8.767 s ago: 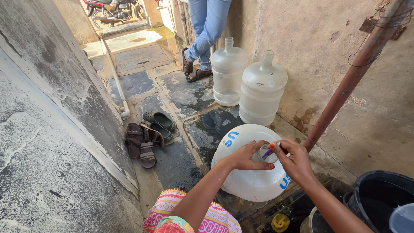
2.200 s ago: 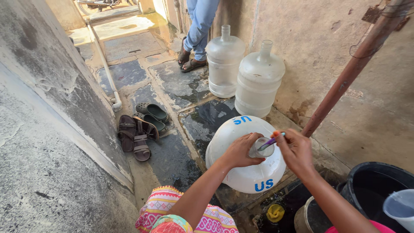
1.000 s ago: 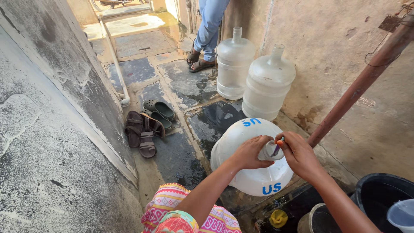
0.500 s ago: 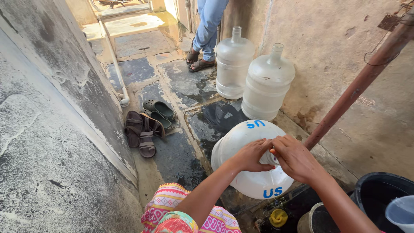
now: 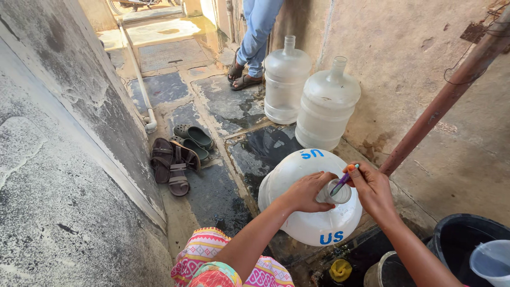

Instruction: The person cleans the top area of a large plastic water jug using a toothbrush and a small amount of liquid, scrubbing the opening and the surrounding rim.

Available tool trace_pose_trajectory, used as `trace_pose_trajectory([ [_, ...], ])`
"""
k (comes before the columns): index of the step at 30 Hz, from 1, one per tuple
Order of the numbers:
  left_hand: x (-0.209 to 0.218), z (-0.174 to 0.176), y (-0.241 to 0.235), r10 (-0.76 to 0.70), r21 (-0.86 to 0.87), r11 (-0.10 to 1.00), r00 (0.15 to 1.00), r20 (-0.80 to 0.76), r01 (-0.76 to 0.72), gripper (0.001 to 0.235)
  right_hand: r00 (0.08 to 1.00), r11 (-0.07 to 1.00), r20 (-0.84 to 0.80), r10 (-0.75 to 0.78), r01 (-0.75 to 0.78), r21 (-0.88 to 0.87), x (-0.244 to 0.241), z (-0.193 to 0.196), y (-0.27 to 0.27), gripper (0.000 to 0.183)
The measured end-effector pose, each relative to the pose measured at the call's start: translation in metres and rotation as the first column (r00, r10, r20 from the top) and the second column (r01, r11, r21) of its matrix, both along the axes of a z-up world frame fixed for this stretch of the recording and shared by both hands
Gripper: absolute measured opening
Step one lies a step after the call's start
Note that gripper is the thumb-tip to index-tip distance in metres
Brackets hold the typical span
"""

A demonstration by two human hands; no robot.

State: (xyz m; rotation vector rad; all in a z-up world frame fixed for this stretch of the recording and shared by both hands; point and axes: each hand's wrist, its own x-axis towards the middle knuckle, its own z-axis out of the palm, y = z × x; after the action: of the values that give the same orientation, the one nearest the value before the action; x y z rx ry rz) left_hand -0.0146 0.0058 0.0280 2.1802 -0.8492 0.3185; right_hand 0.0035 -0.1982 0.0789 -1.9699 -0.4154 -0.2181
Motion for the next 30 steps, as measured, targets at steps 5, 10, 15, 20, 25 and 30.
trace_pose_trajectory([
  [5, 0.003, -0.005, 0.000, 0.063, 0.000, 0.998, 0.997, -0.051, -0.063, 0.072, 0.998, 0.998, 0.035, -0.054, 0.053, 0.042, -0.002, -0.006, -0.003, 0.029],
  [10, 0.006, -0.011, 0.004, 0.074, -0.013, 0.997, 0.997, -0.014, -0.074, 0.072, 0.999, 0.989, 0.016, -0.041, 0.038, 0.145, 0.000, -0.016, 0.001, 0.026],
  [15, 0.002, -0.011, -0.004, 0.110, -0.021, 0.994, 0.994, 0.019, -0.110, 0.074, 0.999, 0.991, -0.041, 0.019, -0.014, 0.132, 0.004, -0.021, -0.005, 0.028],
  [20, -0.008, -0.007, 0.001, 0.143, -0.016, 0.990, 0.985, 0.096, -0.142, 0.074, 0.999, 0.991, -0.020, 0.046, -0.043, 0.124, 0.002, -0.019, 0.004, 0.028],
  [25, -0.001, -0.009, -0.003, 0.139, 0.000, 0.990, 0.983, 0.122, -0.140, 0.071, 0.995, 0.996, 0.047, 0.087, -0.087, 0.002, -0.006, -0.007, -0.005, 0.028],
  [30, 0.003, -0.007, 0.006, 0.082, 0.018, 0.996, 0.993, 0.080, -0.084, 0.069, 0.929, 0.944, 0.285, 0.238, -0.153, -0.291, -0.011, 0.014, -0.004, 0.025],
])
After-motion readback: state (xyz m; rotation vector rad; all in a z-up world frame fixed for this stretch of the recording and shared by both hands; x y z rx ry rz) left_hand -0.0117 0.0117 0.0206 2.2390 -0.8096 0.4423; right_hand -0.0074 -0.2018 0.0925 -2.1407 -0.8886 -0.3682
